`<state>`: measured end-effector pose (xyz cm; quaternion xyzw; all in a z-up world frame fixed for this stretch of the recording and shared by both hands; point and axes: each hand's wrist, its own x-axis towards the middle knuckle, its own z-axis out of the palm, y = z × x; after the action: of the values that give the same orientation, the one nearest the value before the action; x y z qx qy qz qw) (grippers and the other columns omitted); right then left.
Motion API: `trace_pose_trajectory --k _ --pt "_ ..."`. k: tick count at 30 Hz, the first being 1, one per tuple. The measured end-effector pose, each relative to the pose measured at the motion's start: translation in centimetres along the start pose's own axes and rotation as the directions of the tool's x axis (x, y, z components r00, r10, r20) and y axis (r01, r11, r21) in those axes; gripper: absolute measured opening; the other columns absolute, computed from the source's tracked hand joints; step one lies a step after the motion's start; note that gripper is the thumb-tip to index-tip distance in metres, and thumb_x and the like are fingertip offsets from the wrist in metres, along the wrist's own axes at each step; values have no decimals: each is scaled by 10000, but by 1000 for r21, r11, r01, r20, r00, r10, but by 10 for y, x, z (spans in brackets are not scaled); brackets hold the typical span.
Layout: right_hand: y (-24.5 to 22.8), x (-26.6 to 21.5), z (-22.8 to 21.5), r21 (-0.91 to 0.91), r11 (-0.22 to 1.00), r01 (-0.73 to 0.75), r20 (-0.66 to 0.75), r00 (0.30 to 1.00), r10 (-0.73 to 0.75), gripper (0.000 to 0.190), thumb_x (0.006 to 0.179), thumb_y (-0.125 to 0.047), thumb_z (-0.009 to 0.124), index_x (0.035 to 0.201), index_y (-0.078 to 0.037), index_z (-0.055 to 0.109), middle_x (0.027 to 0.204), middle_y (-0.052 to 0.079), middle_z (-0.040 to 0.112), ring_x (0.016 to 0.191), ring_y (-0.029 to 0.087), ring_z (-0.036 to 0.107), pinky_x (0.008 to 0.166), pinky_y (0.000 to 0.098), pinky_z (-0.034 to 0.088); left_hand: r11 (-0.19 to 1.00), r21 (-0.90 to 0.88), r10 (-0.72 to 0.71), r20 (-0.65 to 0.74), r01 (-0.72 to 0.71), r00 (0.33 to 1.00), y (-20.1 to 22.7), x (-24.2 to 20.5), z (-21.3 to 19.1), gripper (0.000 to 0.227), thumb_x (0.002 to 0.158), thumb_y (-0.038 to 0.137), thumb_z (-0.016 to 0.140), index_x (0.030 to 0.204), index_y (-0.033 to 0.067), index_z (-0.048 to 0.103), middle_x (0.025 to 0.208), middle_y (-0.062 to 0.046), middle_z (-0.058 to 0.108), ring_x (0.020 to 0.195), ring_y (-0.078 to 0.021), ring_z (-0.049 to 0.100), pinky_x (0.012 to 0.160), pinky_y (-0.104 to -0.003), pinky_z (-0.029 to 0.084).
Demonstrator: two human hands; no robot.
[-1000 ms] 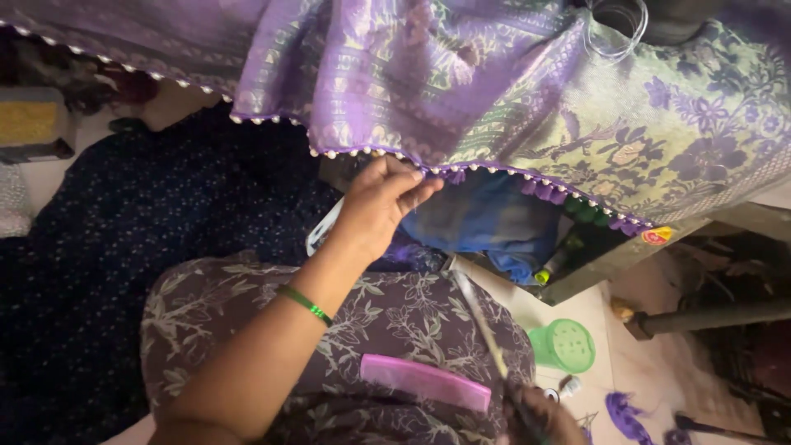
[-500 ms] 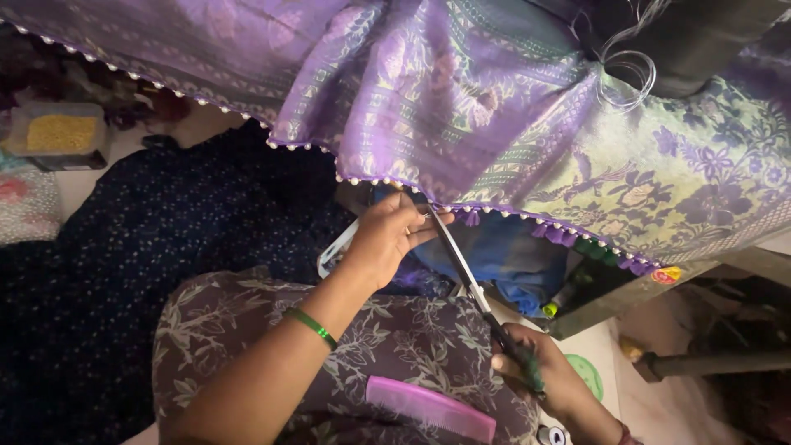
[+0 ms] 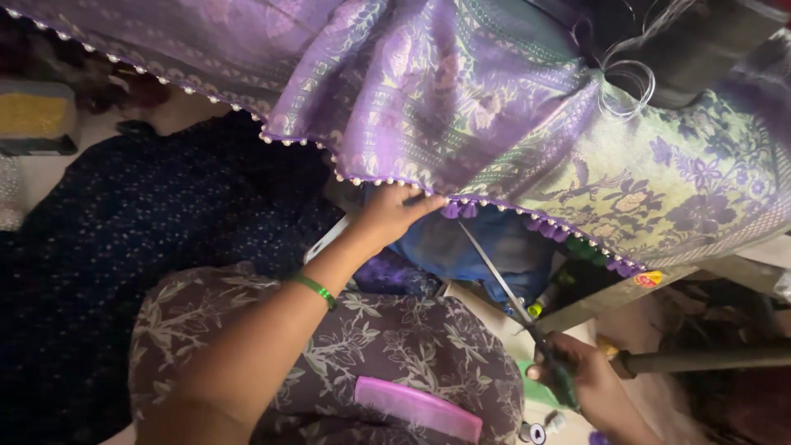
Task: Making decorative tassels on the edge of a purple fabric using a comb and scissors to align and cut threads.
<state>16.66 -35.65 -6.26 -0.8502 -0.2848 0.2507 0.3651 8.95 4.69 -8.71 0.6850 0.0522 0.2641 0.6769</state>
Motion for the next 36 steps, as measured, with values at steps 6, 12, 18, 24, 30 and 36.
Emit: trace_pose_trajectory --k 6,12,18,24,30,36 --pt "-37 3 -5 -364 931 -10 -97 995 -27 406 679 -308 912 858 -21 689 616 28 506 599 134 444 531 338 399 992 12 124 4 -124 992 -26 -18 8 255 974 281 694 971 49 801 919 -15 797 879 -100 706 843 -262 537" --pt "-99 22 3 -508 860 56 -85 990 -114 518 678 -401 911 929 -14 675 580 161 511 566 182 446 512 384 448 997 -26 72 2 -72 997 -29 -30 12 232 1007 227 645 986 45 786 922 -22 797 860 -96 686 802 -262 535" --pt "-158 48 10 -626 762 167 20 980 -198 542 690 -441 884 941 -8 676 651 210 613 552 357 588 551 447 483 995 -42 87 -29 -88 996 -33 -29 12 187 990 194 634 1009 61 763 943 -25 799 882 -92 734 812 -261 565" --pt "-161 66 14 -648 724 237 89 967 -237 555 721 -447 853 928 24 644 707 227 635 694 433 644 597 485 490 996 57 75 -59 -71 995 -29 -28 10 180 972 180 663 946 66 800 915 -44 811 850 -114 747 784 -284 563" --pt "-156 69 14 -611 755 238 93 969 -231 587 705 -443 841 1002 26 648 685 236 625 595 393 598 579 467 489 989 109 107 -37 -102 994 -19 -29 5 156 948 186 677 954 94 803 916 -32 809 841 -125 752 776 -290 556" --pt "-174 58 21 -614 782 105 61 994 -86 585 726 -454 886 1021 -2 659 676 244 628 576 377 538 589 446 500 983 175 60 -63 -48 996 -15 -33 11 162 936 213 688 914 115 815 890 -42 804 798 -150 752 730 -298 545"
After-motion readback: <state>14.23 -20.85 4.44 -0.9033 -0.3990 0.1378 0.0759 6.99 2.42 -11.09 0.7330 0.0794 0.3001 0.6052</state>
